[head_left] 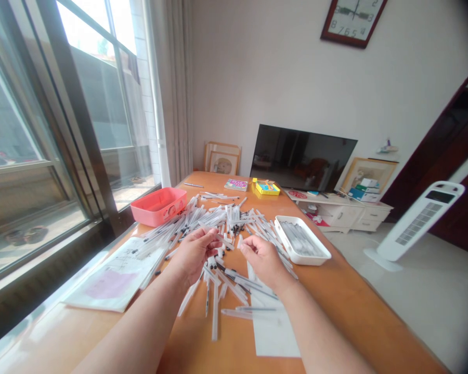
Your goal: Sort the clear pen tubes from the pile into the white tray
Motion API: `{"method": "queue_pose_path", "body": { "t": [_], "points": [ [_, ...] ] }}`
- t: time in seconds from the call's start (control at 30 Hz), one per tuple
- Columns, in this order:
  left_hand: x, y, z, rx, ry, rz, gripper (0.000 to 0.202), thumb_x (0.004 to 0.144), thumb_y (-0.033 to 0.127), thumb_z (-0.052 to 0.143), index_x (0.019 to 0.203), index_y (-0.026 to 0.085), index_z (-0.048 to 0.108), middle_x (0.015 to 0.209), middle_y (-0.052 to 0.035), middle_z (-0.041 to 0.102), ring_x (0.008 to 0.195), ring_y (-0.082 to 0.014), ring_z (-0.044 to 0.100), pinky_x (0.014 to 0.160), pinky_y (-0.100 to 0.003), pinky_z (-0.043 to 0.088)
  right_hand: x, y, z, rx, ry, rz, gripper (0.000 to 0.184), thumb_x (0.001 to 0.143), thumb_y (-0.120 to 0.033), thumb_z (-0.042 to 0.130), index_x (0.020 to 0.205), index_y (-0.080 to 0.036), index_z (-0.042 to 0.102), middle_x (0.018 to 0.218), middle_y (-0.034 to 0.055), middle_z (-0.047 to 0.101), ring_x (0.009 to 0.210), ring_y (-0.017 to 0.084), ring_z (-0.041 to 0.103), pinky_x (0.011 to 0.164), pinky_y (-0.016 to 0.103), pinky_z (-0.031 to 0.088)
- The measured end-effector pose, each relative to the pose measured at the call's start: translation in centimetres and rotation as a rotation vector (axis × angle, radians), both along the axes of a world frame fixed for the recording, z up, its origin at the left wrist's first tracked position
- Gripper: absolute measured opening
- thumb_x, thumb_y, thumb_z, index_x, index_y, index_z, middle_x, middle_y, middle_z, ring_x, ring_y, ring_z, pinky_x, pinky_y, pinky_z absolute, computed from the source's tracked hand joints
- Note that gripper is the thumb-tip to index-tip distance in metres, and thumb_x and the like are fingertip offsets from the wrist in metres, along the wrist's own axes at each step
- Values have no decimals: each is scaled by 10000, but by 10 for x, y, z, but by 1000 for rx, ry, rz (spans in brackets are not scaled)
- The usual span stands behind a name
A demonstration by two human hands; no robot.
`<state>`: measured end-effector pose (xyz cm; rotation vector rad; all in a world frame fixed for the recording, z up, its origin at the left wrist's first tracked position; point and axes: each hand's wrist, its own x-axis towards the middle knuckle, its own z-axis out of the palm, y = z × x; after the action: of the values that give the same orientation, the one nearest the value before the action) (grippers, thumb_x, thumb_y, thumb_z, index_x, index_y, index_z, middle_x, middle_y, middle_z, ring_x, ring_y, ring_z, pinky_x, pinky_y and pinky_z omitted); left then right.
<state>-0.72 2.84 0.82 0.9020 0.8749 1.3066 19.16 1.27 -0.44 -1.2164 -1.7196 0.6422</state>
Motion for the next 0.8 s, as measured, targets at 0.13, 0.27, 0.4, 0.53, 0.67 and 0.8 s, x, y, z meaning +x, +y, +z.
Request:
{"method": "queue_pose_path", "body": {
  "t": [0.13, 0.27, 0.4, 0.53, 0.67, 0.8],
  "points": [
    [-7, 8, -6, -21, -80, 109, 217, 783, 304, 752, 893, 138, 666, 830, -66, 669, 677, -110, 632, 635, -218, 516, 17, 10, -2, -16, -4, -184, 217, 856, -377, 547, 839, -189, 653, 712, -10, 631, 657, 153, 543, 616, 245, 409],
    [-9, 10, -6, -66, -147, 164, 178, 785, 254, 743, 881, 140, 646, 785, -66, 664, 670, -125, 656, 598, -214, 530, 34, 18, 4, 25, 11, -364, 247, 856, -392, 521, 879, -191, 663, 717, 3, 652, 662, 165, 564, 612, 247, 410],
    [-9, 11, -3, -94, -196, 179, 142, 795, 214, 723, 855, 142, 616, 739, -55, 648, 647, -130, 662, 578, -217, 543, 50, 21, 13, 14, -101, -489, 241, 845, -352, 499, 888, -196, 677, 761, 27, 687, 701, 184, 596, 622, 253, 407],
    [-12, 16, -6, -130, -235, 185, 107, 807, 162, 687, 865, 142, 600, 752, -54, 647, 643, -122, 663, 569, -204, 542, 59, 23, 19, -82, -316, -493, 174, 801, -270, 515, 797, -211, 679, 729, 18, 687, 676, 174, 588, 600, 245, 381],
    [-14, 20, -10, -135, -256, 190, 86, 827, 166, 661, 873, 140, 592, 759, -55, 647, 630, -111, 656, 562, -193, 538, 58, 28, 19, -200, -531, -477, 144, 760, -195, 533, 732, -203, 674, 718, 25, 681, 668, 163, 584, 582, 240, 355],
    [-14, 20, -9, -133, -268, 195, 99, 818, 156, 669, 879, 141, 592, 774, -55, 648, 646, -114, 663, 567, -193, 540, 50, 39, 13, -255, -708, -454, 147, 742, -158, 541, 743, -198, 683, 757, 43, 696, 686, 170, 613, 573, 238, 360]
  ]
}}
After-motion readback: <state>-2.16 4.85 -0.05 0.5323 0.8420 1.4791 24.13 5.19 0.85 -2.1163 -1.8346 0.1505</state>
